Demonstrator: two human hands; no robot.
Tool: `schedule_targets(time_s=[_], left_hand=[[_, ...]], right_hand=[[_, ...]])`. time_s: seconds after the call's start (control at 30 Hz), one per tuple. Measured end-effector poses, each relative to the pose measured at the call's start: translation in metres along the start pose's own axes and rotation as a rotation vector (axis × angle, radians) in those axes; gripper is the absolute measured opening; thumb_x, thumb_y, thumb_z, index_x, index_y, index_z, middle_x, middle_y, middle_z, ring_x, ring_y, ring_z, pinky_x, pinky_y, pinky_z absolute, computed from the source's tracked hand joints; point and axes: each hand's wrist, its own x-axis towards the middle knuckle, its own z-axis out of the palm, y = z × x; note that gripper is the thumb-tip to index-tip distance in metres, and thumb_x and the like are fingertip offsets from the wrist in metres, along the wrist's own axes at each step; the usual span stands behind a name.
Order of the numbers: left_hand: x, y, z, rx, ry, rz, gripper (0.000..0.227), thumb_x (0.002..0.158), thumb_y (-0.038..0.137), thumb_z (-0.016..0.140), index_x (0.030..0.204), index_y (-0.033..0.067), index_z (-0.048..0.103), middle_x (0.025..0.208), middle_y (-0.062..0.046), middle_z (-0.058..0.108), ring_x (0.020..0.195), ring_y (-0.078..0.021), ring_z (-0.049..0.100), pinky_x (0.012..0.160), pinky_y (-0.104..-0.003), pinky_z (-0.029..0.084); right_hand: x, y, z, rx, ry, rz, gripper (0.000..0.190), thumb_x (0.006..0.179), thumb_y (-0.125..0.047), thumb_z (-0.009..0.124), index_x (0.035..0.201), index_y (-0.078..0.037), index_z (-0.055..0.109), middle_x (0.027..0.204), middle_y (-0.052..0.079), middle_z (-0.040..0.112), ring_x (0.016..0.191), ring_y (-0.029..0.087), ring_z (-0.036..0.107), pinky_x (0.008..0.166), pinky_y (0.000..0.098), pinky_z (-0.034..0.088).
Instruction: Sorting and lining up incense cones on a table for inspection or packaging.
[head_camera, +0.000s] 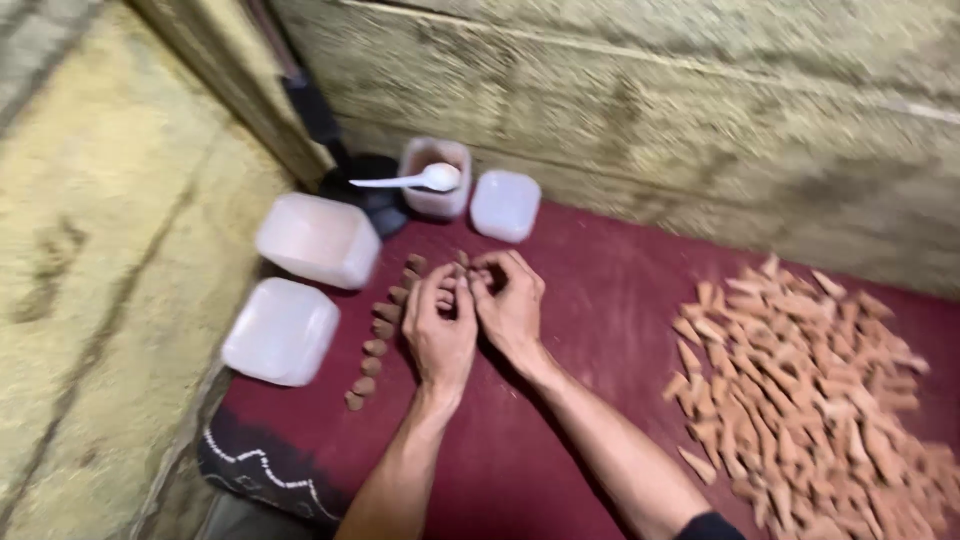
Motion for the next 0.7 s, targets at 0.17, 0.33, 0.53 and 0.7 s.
schedule_targets(time_s=[0.17, 0.33, 0.53, 0.7], left_hand=[[-0.012, 0.034, -0.005, -0.142, -0.071, 0.102, 0.014, 0.092, 0.008, 0.076, 0.106, 0.0087, 0.075, 0.083, -0.004, 0.070, 0.068, -0.0183, 0.069, 0.058, -0.027, 0.058], [-0.034, 0.071, -0.001, -0.263, -0.359, 0.145, 0.012, 0.090, 0.005, 0.075, 0.101, 0.0079, 0.076, 0.084, -0.004, 0.071, 0.071, -0.0191, 0.071, 0.060, -0.028, 0.059], [-0.080, 0.110, 0.019, -0.357, -0.929, 0.432, 0.015, 0.091, 0.019, 0.075, 0.105, 0.0151, 0.076, 0.097, -0.004, 0.075, 0.096, -0.0250, 0.073, 0.082, -0.038, 0.059], [-0.103, 0.139, 0.056, -0.166, -1.141, 0.401, 0.031, 0.097, 0.026, 0.066, 0.124, 0.0113, 0.068, 0.120, -0.010, 0.065, 0.116, -0.0312, 0.059, 0.091, -0.045, 0.051]], right_hand=[[-0.001, -0.021, -0.055, 0.006, -0.022, -0.020, 0.021, 0.076, 0.000, 0.078, 0.095, -0.009, 0.076, 0.086, 0.011, 0.072, 0.082, 0.032, 0.074, 0.074, 0.0411, 0.059], [-0.024, -0.033, -0.145, -0.097, -0.054, -0.005, 0.021, 0.080, -0.007, 0.079, 0.100, -0.009, 0.076, 0.093, 0.011, 0.072, 0.089, 0.034, 0.074, 0.078, 0.0419, 0.060], [-0.086, 0.005, -0.248, -0.294, -0.101, 0.065, 0.019, 0.080, -0.009, 0.080, 0.098, -0.013, 0.078, 0.089, 0.011, 0.074, 0.088, 0.035, 0.074, 0.077, 0.0444, 0.059], [-0.125, 0.028, -0.304, -0.504, -0.001, 0.083, 0.014, 0.087, -0.019, 0.078, 0.101, -0.016, 0.076, 0.091, 0.008, 0.074, 0.089, 0.031, 0.073, 0.079, 0.0412, 0.058]])
